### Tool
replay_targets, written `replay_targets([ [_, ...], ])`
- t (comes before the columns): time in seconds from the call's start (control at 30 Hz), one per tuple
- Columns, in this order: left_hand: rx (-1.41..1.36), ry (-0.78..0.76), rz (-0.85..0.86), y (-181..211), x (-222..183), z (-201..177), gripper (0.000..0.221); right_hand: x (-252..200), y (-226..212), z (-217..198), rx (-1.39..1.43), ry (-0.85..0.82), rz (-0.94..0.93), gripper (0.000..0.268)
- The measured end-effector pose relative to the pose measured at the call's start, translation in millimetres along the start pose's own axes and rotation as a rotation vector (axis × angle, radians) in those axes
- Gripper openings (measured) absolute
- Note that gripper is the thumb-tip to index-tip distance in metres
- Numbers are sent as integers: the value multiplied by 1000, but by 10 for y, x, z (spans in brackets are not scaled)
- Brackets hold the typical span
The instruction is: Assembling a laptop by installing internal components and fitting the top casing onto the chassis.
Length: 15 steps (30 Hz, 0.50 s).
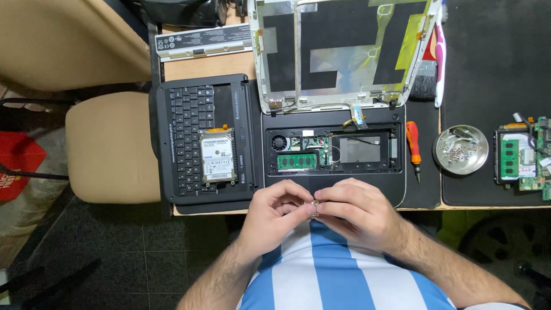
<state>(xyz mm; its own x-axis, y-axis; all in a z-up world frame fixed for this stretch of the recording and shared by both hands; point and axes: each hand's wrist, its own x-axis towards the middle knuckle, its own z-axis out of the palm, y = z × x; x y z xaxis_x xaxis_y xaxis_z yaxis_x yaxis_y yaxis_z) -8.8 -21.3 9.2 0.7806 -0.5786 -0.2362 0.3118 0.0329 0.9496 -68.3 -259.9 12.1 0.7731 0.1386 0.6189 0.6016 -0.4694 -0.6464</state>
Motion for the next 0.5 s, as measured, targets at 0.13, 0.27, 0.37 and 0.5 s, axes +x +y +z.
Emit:
replay_targets([
  [0.13, -23, -7, -32, 54, 36, 29, 17, -25, 13, -31, 35, 26, 12, 22],
  [0.27, 7, 13, -35, 5, 56, 77, 20, -12, -18, -64, 81, 24, 35, 21],
  [0.37, 11, -24, -50, -4, 82, 86, 23, -5, -14, -93, 111, 27, 77, 18],
  [0.5, -1, -22, -48, -8, 105, 92, 30, -54, 11, -145, 150, 22, 170, 17],
])
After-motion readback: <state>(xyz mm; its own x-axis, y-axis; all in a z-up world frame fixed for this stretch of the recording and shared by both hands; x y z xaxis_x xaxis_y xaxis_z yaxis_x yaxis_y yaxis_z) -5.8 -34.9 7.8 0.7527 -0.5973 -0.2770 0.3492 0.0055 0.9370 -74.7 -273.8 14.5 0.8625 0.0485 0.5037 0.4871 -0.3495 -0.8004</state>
